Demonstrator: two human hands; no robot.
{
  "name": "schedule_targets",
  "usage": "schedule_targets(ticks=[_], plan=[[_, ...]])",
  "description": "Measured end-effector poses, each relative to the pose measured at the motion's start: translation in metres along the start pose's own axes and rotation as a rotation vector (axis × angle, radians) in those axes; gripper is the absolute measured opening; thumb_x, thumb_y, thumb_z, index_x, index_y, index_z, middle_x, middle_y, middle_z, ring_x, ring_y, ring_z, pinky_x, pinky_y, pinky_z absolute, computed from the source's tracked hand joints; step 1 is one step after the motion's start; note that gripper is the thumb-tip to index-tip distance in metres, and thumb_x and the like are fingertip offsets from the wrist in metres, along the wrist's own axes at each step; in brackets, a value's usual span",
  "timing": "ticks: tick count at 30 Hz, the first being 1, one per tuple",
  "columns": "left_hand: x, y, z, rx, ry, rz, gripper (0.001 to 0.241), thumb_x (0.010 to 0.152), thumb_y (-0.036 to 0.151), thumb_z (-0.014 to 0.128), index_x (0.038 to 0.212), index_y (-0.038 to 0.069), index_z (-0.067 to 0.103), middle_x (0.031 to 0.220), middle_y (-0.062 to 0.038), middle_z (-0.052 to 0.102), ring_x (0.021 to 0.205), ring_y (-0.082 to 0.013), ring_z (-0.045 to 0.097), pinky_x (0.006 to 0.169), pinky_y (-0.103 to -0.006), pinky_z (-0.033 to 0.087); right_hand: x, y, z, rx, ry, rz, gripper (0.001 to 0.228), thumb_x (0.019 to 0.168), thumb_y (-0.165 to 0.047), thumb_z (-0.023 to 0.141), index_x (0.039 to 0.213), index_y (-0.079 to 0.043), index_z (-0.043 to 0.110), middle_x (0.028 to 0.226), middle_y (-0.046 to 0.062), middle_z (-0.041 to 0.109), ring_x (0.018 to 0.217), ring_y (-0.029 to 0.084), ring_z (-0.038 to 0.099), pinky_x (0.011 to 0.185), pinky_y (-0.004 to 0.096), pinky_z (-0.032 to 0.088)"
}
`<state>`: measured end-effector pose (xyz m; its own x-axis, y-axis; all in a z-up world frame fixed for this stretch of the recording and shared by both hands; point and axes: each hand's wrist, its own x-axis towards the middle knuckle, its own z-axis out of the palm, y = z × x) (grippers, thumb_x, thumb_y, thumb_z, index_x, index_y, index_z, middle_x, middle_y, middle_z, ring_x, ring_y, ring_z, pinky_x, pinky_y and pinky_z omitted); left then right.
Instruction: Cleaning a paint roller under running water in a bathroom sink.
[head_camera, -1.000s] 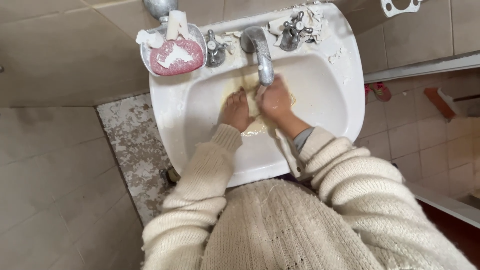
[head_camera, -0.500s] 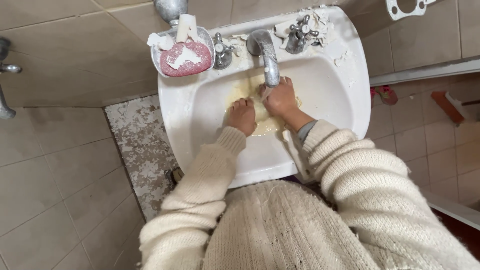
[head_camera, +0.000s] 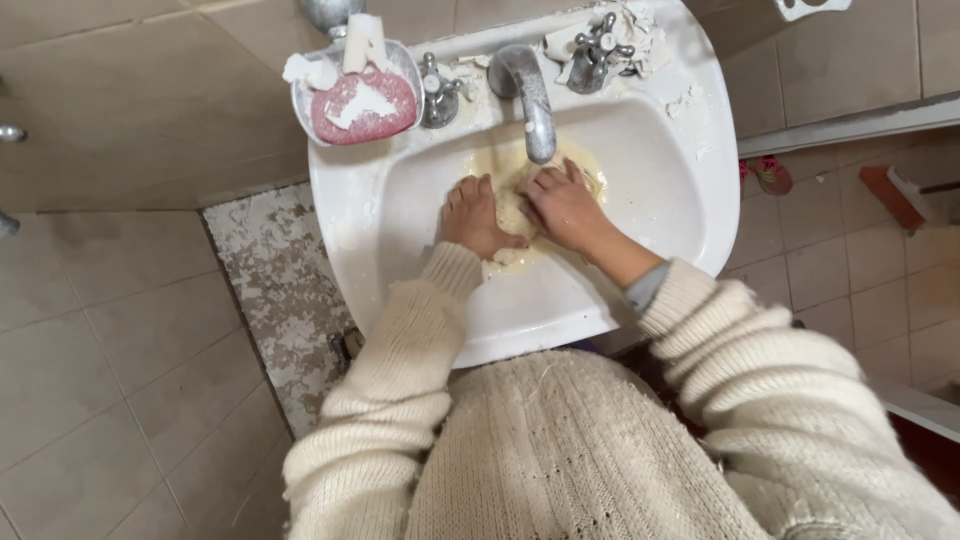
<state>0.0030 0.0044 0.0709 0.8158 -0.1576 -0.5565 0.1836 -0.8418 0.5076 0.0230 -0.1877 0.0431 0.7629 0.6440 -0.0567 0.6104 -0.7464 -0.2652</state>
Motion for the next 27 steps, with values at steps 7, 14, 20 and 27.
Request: schedule_targets(ticks=[7, 14, 20, 27], plan=[[0.005, 0.014, 0.041, 0.216, -0.057, 0.053, 0.105, 0.072, 0.049, 0.088, 0.148, -0.001, 0.037, 0.164, -0.021, 0.016, 0.154, -0.0434, 0.006, 0.123, -0.0574, 0.013, -0.024, 0.021, -0.018, 0.274, -0.246, 0.391, 0.033, 0.092, -0.014, 0.065, 0.124, -0.011, 0.070, 0.106, 0.011, 0.069, 0.109, 0.029, 0.064, 0.114, 0.041, 0.050], [0.061, -0.033, 0.118, 0.203, 0.397, 0.081, 0.044, 0.099, 0.009, 0.069, 0.140, 0.007, 0.056, 0.141, -0.017, 0.056, 0.133, -0.0338, 0.052, 0.117, -0.0486, 0.042, 0.025, -0.006, 0.027, 0.007, 0.250, 0.341, 0.036, 0.097, -0.028, 0.067, 0.119, -0.001, 0.066, 0.122, 0.020, 0.067, 0.124, 0.039, 0.056, 0.117, 0.054, 0.032], [0.035, -0.050, 0.063, -0.032, 0.336, -0.008, 0.077, 0.073, 0.021, 0.086, 0.139, 0.003, 0.051, 0.135, -0.022, 0.051, 0.129, -0.0428, 0.047, 0.108, -0.0524, 0.040, 0.049, -0.033, 0.054, 0.045, 0.254, 0.398, 0.026, 0.097, -0.033, 0.062, 0.103, -0.009, 0.071, 0.111, 0.013, 0.071, 0.114, 0.038, 0.059, 0.111, 0.051, 0.036], [0.033, -0.076, 0.069, 0.027, 0.176, -0.006, 0.071, 0.062, 0.024, 0.095, 0.120, 0.008, 0.057, 0.126, -0.013, 0.060, 0.123, -0.0343, 0.052, 0.107, -0.0421, 0.047, 0.037, -0.033, 0.088, 0.076, 0.339, 0.156, 0.022, 0.093, -0.030, 0.064, 0.094, -0.011, 0.074, 0.102, 0.011, 0.071, 0.103, 0.036, 0.063, 0.105, 0.053, 0.038]])
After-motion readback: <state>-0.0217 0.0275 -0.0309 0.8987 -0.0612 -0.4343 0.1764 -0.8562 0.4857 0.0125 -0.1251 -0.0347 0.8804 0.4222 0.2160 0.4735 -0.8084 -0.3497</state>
